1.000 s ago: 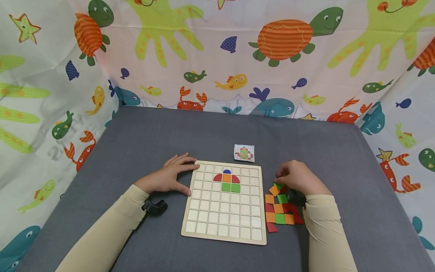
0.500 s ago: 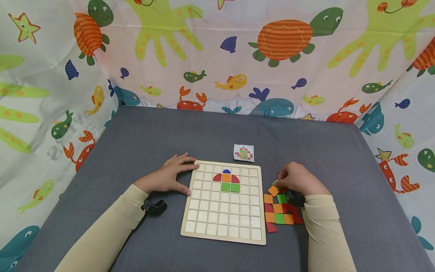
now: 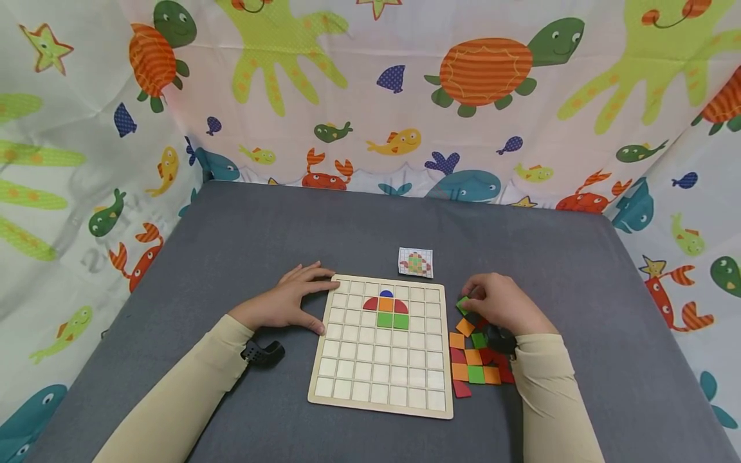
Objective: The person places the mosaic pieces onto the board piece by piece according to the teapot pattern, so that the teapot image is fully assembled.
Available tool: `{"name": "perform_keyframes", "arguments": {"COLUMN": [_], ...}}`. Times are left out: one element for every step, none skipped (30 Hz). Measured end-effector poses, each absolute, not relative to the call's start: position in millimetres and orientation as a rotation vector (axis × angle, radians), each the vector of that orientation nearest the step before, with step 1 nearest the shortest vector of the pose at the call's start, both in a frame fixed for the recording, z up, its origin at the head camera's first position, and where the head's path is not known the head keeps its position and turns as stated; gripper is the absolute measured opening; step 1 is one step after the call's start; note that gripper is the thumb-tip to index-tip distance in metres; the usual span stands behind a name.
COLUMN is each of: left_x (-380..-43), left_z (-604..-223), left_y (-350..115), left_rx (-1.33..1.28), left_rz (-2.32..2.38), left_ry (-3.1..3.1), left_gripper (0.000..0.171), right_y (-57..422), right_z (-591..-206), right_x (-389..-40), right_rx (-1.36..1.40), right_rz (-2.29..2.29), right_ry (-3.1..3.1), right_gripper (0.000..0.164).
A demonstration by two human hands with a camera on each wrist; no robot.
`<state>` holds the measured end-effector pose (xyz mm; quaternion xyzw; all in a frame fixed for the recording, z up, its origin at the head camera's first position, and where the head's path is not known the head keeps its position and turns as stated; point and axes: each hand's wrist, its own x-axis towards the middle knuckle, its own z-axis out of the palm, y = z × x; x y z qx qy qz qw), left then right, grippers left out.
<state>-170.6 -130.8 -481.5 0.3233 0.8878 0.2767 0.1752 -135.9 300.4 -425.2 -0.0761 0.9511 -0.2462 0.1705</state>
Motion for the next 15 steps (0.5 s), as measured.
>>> {"name": "perform_keyframes", "arguments": {"left_x": [-170.4,-170.2,-170.0,-169.8,-169.6,-169.3,-169.2,-169.1,-169.0,-169.0,-169.0,-169.1,-169.3,-169.4,-169.7], "left_z": [-481.8,-481.7,-481.7,-481.3,-481.0,-480.4,-479.9,-479.4,-478.7,-478.3,-478.1,-477.9,-478.0,-478.1,-478.3], "left_y": [-131.0,-131.0,-131.0,-131.0,-130.9,-130.9,-130.9,-130.9,-131.0,-131.1,-131.1,-131.1,-131.1,-131.0,-130.8], "left_rx": [0.916,0.916,0.914,0.911,0.909,0.908,0.908,0.909,0.909,0.909,0.908,0.909,0.908,0.907,0.906], "left_rz": [0.783,0.783,0.782,0.783,0.782,0.783,0.783,0.783,0.787,0.787,0.787,0.788,0.788,0.789,0.788], "left_ry": [2.513,2.513,2.512,2.510,2.509,2.508,2.508,2.507,2.506,2.505,2.504,2.502,2.501,2.500,2.500], "left_gripper": [0.095,0.095,0.095,0.095,0.095,0.095,0.095,0.095,0.095,0.095,0.096,0.096,0.096,0.096,0.096], "right_y": [298.9,297.0,294.9,292.8,290.5,288.4,286.2,283.7,281.5,279.2,277.0,274.7,272.2,269.8,267.3], "right_z": [-425.7,-425.9,-426.3,-426.3,-426.3,-426.6,-426.9,-427.0,-427.3,-427.6,-428.1,-428.7,-429.0,-429.4,-429.7], "right_x": [-135.6,-135.1,-135.1,-135.1,-135.1,-135.4,-135.7,-135.8,-135.9,-136.0,-136.0,-136.0,-135.8,-135.6,-135.3], "right_rx": [-0.226,-0.232,-0.237,-0.240,-0.245,-0.247,-0.254,-0.259,-0.263,-0.269,-0.277,-0.286,-0.294,-0.304,-0.312], "right_rz": [-0.703,-0.709,-0.713,-0.722,-0.728,-0.737,-0.746,-0.758,-0.769,-0.779,-0.787,-0.796,-0.804,-0.812,-0.820], "right_ry": [2.714,2.723,2.735,2.745,2.754,2.756,2.757,2.754,2.752,2.752,2.750,2.747,2.749,2.751,2.753], "right_gripper": [0.014,0.013,0.012,0.012,0.012,0.011,0.011,0.011,0.010,0.010,0.009,0.009,0.009,0.009,0.009]}}
